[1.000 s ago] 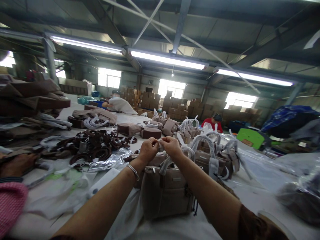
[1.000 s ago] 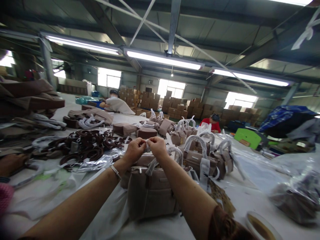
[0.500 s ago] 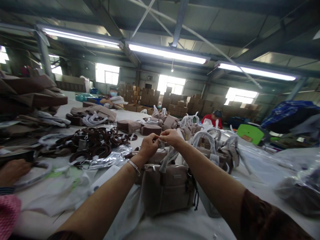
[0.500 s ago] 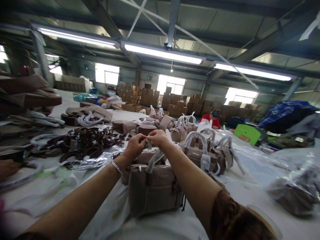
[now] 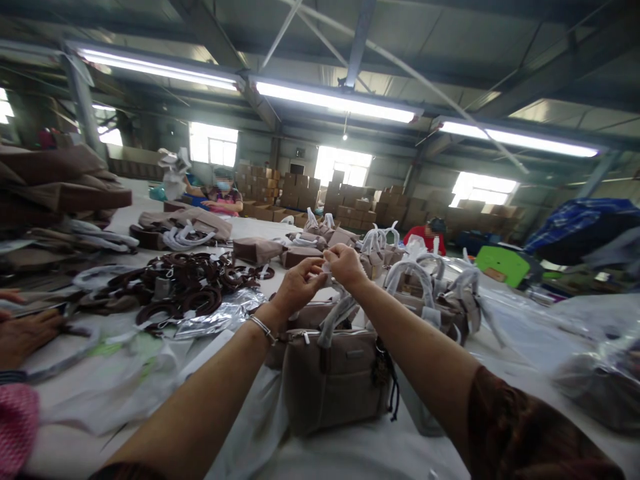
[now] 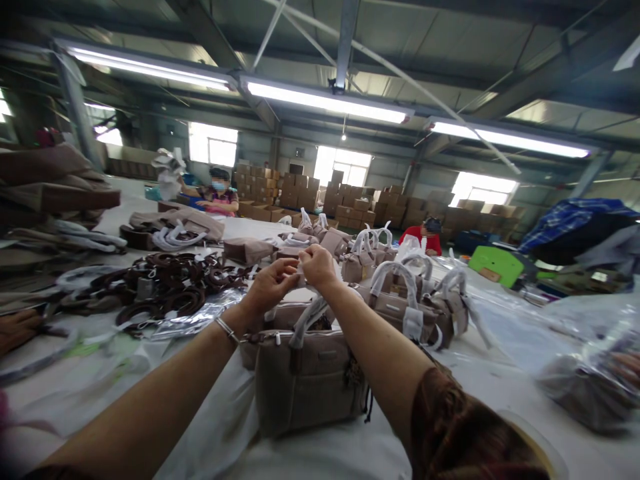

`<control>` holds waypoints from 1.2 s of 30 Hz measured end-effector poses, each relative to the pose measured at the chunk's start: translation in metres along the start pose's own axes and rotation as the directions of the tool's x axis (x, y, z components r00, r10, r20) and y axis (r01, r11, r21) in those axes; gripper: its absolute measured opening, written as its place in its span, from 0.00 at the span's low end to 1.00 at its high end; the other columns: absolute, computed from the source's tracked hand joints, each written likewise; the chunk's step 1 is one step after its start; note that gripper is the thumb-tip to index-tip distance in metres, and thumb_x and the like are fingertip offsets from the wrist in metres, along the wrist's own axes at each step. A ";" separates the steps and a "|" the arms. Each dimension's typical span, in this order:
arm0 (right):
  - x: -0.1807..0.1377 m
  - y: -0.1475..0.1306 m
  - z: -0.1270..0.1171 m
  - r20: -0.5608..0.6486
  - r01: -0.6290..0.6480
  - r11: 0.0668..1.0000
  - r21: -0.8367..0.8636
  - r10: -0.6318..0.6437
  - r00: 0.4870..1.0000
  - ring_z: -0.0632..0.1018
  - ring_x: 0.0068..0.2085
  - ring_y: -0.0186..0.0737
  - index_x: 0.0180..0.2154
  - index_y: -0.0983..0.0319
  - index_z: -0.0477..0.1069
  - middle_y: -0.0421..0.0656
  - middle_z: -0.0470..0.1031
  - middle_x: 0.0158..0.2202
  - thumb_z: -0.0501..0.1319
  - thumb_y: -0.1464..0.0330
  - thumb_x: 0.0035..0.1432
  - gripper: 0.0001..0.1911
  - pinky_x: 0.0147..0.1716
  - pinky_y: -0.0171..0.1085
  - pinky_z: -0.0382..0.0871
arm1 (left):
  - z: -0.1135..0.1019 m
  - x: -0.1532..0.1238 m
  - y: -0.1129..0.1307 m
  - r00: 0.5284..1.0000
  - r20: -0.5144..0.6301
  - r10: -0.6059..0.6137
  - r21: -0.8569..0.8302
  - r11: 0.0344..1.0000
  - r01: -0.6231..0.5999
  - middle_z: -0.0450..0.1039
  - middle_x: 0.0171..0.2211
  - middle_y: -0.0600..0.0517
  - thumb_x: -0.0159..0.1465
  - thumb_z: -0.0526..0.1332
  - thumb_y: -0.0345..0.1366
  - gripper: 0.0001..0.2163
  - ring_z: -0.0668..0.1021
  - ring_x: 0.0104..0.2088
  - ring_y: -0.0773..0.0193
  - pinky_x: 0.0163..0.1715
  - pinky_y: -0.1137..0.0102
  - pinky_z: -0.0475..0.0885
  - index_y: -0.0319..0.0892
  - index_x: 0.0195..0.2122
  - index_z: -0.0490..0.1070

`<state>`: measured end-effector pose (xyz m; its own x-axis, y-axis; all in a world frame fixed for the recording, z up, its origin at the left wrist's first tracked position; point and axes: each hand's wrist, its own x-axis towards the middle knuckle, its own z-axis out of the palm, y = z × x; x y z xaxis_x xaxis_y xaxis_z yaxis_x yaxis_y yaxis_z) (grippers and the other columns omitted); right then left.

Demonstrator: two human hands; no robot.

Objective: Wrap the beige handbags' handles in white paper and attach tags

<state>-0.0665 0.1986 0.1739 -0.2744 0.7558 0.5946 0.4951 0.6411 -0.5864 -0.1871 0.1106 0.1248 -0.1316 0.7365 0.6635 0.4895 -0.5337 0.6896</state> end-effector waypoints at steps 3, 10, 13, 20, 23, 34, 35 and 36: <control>-0.002 -0.004 -0.002 0.029 -0.002 1.000 0.005 0.002 1.000 0.74 0.30 0.39 0.28 0.62 0.76 0.41 0.76 0.26 0.60 0.65 0.55 0.09 0.32 0.35 0.64 | 0.004 -0.001 -0.002 0.998 0.050 0.027 -0.005 1.000 -0.027 0.78 0.33 0.49 0.62 0.61 0.40 0.12 0.77 0.31 0.65 0.32 0.73 0.70 0.40 0.43 0.77; 0.006 0.000 0.004 -0.104 -0.021 1.000 0.014 0.022 0.994 0.74 0.32 0.40 0.27 0.61 0.74 0.43 0.76 0.27 0.60 0.65 0.55 0.09 0.35 0.36 0.64 | -0.003 0.003 0.005 0.993 0.121 0.013 0.069 0.997 -0.021 0.76 0.27 0.51 0.61 0.60 0.35 0.07 0.74 0.27 0.67 0.28 0.74 0.68 0.38 0.32 0.77; 0.011 0.005 0.007 -0.091 0.027 0.983 0.181 -0.011 0.996 0.73 0.30 0.38 0.27 0.62 0.72 0.41 0.74 0.25 0.60 0.64 0.55 0.09 0.33 0.35 0.65 | -0.007 0.005 0.003 0.990 0.142 0.018 0.065 0.998 -0.027 0.77 0.33 0.50 0.61 0.62 0.36 0.08 0.77 0.33 0.65 0.34 0.72 0.72 0.40 0.39 0.75; 0.014 0.008 0.007 -0.069 0.044 0.972 0.232 -0.028 0.997 0.73 0.29 0.38 0.27 0.62 0.73 0.39 0.73 0.23 0.60 0.63 0.54 0.10 0.31 0.35 0.66 | 0.001 0.007 -0.001 0.961 0.218 0.167 0.334 0.913 -0.235 0.77 0.42 0.47 0.58 0.63 0.28 0.17 0.78 0.43 0.58 0.47 0.66 0.72 0.46 0.48 0.75; 0.018 0.010 0.004 -0.106 0.010 0.996 0.094 0.000 0.994 0.74 0.30 0.40 0.26 0.61 0.74 0.41 0.74 0.25 0.61 0.63 0.53 0.09 0.34 0.37 0.67 | 0.006 0.005 0.000 0.942 0.270 0.200 0.340 0.895 -0.288 0.78 0.42 0.47 0.60 0.60 0.27 0.13 0.79 0.42 0.59 0.44 0.66 0.73 0.45 0.43 0.77; 0.024 0.036 0.002 -0.149 -0.035 0.992 0.121 0.053 0.987 0.74 0.29 0.41 0.24 0.64 0.74 0.41 0.71 0.21 0.63 0.64 0.52 0.10 0.35 0.40 0.70 | 0.005 0.002 0.014 0.900 0.387 0.200 0.381 0.854 -0.354 0.78 0.43 0.47 0.58 0.64 0.35 0.09 0.79 0.42 0.58 0.46 0.66 0.72 0.43 0.40 0.79; 0.024 0.036 0.002 -0.152 -0.041 0.991 0.131 0.061 0.986 0.74 0.30 0.41 0.25 0.64 0.74 0.41 0.71 0.22 0.63 0.64 0.52 0.10 0.35 0.41 0.70 | 0.006 0.001 0.015 0.903 0.377 0.204 0.388 0.851 -0.354 0.78 0.42 0.47 0.59 0.64 0.38 0.09 0.79 0.42 0.58 0.45 0.66 0.72 0.43 0.40 0.79; 0.024 0.035 0.001 -0.152 -0.046 0.988 0.147 0.068 0.986 0.75 0.31 0.42 0.25 0.65 0.74 0.41 0.71 0.22 0.63 0.65 0.53 0.10 0.36 0.41 0.70 | 0.007 0.000 0.015 0.911 0.355 0.209 0.394 0.850 -0.349 0.78 0.41 0.47 0.61 0.62 0.39 0.09 0.79 0.41 0.58 0.45 0.67 0.72 0.42 0.39 0.79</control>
<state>-0.0568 0.2397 0.1671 -0.1119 0.7689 0.6296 0.3805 0.6184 -0.6876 -0.1740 0.1059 0.1330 0.2882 0.7067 0.6461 0.8017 -0.5471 0.2408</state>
